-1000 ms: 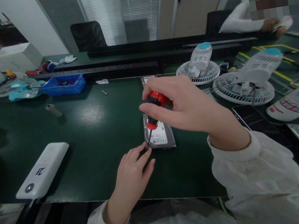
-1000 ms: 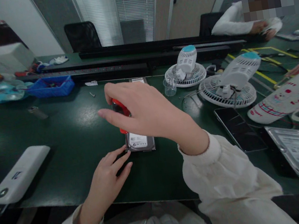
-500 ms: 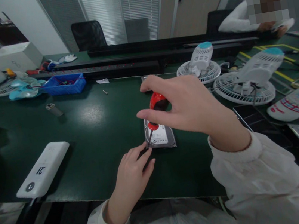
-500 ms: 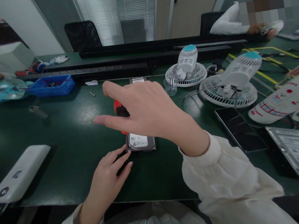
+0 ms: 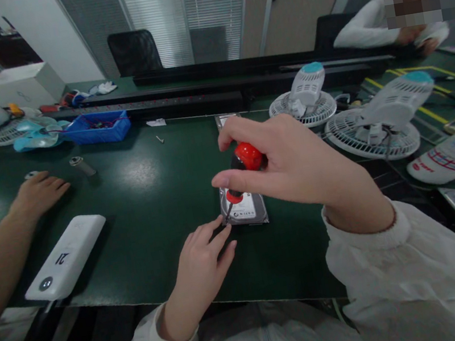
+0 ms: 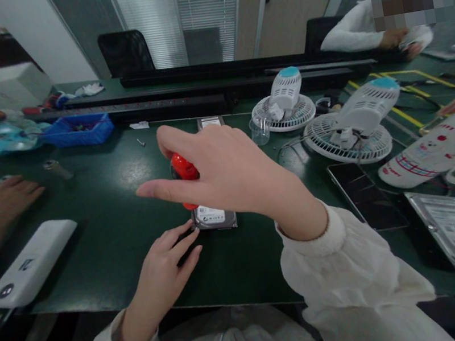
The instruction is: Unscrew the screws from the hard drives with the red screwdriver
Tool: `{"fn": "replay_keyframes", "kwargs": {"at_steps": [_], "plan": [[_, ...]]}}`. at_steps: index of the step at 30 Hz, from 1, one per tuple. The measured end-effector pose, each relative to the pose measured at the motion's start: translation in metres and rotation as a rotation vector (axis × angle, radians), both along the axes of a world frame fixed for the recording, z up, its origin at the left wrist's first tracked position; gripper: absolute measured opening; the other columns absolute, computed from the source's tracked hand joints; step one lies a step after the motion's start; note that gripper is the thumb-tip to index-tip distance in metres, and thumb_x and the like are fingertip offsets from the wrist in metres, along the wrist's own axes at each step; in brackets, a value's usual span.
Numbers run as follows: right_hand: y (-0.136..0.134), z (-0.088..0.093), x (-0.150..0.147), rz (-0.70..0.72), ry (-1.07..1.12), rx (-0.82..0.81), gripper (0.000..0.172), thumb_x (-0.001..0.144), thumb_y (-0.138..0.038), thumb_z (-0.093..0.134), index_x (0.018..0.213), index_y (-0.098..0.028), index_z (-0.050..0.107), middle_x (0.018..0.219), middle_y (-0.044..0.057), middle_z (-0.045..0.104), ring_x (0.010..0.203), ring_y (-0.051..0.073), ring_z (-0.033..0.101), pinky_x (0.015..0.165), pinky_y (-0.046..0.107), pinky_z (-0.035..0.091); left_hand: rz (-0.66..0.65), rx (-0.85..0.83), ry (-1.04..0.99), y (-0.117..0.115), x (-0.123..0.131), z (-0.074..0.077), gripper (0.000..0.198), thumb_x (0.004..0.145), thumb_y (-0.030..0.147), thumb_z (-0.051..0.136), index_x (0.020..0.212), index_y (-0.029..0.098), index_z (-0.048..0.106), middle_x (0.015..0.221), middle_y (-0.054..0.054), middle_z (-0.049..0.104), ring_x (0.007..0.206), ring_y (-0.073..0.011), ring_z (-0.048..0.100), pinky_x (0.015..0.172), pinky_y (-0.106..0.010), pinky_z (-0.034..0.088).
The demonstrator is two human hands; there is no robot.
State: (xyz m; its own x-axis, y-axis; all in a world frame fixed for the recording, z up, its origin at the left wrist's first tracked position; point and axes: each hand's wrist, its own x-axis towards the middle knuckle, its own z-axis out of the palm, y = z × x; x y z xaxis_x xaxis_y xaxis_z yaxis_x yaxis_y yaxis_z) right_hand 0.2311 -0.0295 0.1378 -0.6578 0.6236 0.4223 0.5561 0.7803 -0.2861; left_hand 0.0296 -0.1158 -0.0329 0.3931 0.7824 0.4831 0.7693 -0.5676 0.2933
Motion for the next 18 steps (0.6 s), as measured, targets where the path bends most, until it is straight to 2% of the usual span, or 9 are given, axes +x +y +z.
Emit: {"fn": "replay_keyframes", "kwargs": {"at_steps": [2, 4, 8, 11, 15, 18], "plan": [[0.0002, 0.0001, 0.0004, -0.041, -0.007, 0.007, 0.028, 0.098, -0.046, 0.06, 0.104, -0.019, 0.056, 0.074, -0.004, 0.051, 0.063, 0.011, 0.041, 0.066, 0.03, 0.029, 0.0, -0.001, 0.0, 0.0, -0.0001, -0.0001, 0.026, 0.103, 0.023, 0.061, 0.124, 0.014, 0.074, 0.131, -0.017, 0.074, 0.111, -0.0317, 0.075, 0.085, -0.048, 0.065], [0.0005, 0.0007, 0.0024, -0.022, 0.013, -0.015, 0.026, 0.095, -0.036, 0.061, 0.113, -0.019, 0.053, 0.076, -0.005, 0.053, 0.062, 0.011, 0.042, 0.066, 0.03, 0.03, -0.001, 0.0, -0.002, 0.0001, -0.0002, -0.0001, 0.026, 0.102, 0.022, 0.062, 0.124, 0.014, 0.074, 0.131, -0.017, 0.074, 0.11, -0.0318, 0.075, 0.085, -0.048, 0.065], [0.0003, 0.0022, 0.0061, 0.051, 0.046, -0.066, 0.04, 0.083, -0.019, 0.06, 0.121, -0.016, 0.048, 0.086, -0.002, 0.059, 0.07, 0.012, 0.049, 0.069, 0.03, 0.034, -0.006, 0.0, -0.006, 0.0002, -0.0004, -0.0001, 0.026, 0.101, 0.021, 0.064, 0.124, 0.014, 0.074, 0.132, -0.017, 0.074, 0.111, -0.032, 0.075, 0.085, -0.048, 0.065], [0.0, 0.0016, 0.0047, 0.06, 0.051, -0.061, 0.034, 0.087, -0.024, 0.062, 0.117, -0.017, 0.049, 0.091, 0.0, 0.06, 0.07, 0.012, 0.048, 0.068, 0.03, 0.034, -0.005, -0.002, -0.006, 0.0002, -0.0007, -0.0006, 0.026, 0.101, 0.021, 0.063, 0.124, 0.016, 0.074, 0.131, -0.016, 0.074, 0.111, -0.0313, 0.075, 0.086, -0.048, 0.065], [0.0002, 0.0005, 0.0014, -0.062, 0.0, -0.006, 0.028, 0.098, -0.044, 0.06, 0.108, -0.02, 0.052, 0.085, -0.001, 0.06, 0.065, 0.012, 0.045, 0.067, 0.031, 0.032, -0.001, -0.005, -0.008, 0.0, -0.0009, -0.0007, 0.026, 0.102, 0.022, 0.062, 0.125, 0.017, 0.074, 0.132, -0.016, 0.074, 0.112, -0.0309, 0.074, 0.087, -0.048, 0.065], [0.0011, 0.0015, 0.0043, -0.065, -0.018, -0.019, 0.025, 0.1, -0.041, 0.056, 0.113, -0.02, 0.052, 0.084, -0.001, 0.06, 0.065, 0.013, 0.046, 0.067, 0.031, 0.032, -0.002, -0.012, -0.012, -0.0001, -0.0007, -0.0001, 0.026, 0.102, 0.022, 0.061, 0.124, 0.016, 0.074, 0.132, -0.017, 0.074, 0.112, -0.0311, 0.074, 0.087, -0.049, 0.065]]}}
